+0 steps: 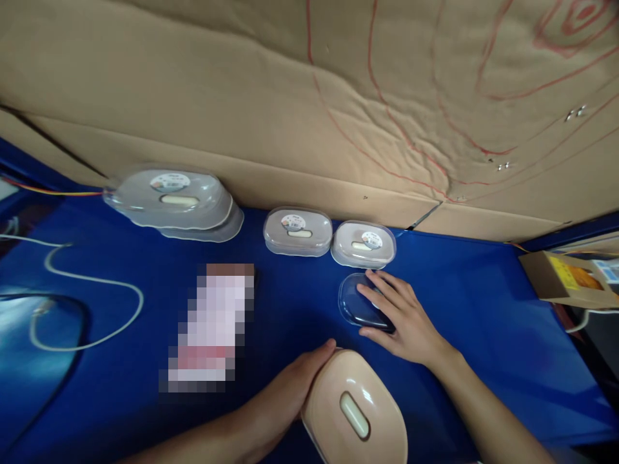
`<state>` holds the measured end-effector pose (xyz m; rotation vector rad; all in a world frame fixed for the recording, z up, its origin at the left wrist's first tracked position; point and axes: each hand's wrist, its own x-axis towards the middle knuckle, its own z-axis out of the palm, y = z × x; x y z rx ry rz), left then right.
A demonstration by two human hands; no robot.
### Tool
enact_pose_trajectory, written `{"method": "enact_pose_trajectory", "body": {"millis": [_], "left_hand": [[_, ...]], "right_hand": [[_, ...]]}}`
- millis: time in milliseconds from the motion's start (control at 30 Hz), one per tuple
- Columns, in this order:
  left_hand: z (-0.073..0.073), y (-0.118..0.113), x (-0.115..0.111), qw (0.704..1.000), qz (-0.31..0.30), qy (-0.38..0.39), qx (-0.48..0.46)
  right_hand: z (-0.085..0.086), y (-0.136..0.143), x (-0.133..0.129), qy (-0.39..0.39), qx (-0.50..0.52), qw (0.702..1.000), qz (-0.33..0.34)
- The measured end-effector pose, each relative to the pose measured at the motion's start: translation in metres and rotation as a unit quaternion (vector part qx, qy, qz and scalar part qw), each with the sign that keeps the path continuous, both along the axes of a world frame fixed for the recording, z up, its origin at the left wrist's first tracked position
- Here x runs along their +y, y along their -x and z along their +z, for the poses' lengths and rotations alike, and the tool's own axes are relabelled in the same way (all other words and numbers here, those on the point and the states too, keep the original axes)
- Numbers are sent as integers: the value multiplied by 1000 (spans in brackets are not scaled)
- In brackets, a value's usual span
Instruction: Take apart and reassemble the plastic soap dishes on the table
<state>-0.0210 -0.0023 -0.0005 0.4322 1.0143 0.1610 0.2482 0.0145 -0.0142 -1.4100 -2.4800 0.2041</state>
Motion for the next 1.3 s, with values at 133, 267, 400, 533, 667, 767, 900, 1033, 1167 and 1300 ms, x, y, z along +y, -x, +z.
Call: {"method": "enact_pose_trajectory", "body": {"millis": [133,267,400,533,667,767,900,1033,1167,1300], "left_hand": [[1,0,1,1000,17,-15,-12],[1,0,3,997,53,-15,-46],[-2,0,2,994,89,6,-60],[-3,0,5,992,111,-11,-62],[0,4,17,991,92,-84,-48],[4,11,28,986,17,-118,-119],[2,15,31,957,-77,-237,-150],[-6,16,27,922,-116,-368,-20],[-9,20,27,874,-156,-457,59],[-10,22,27,846,-174,-494,94]], "right_hand": [[0,-1,4,-2,-36,999,-9],[1,-4,7,-15,-57,997,-43],[12,-2,-1,-21,-11,998,-61],[33,11,-20,86,65,994,29],[45,27,-34,119,37,989,81],[44,31,-37,102,35,992,64],[41,29,-37,79,29,995,55],[45,29,-37,106,16,992,71],[52,25,-37,162,59,982,78],[54,18,-37,189,93,973,94]]}}
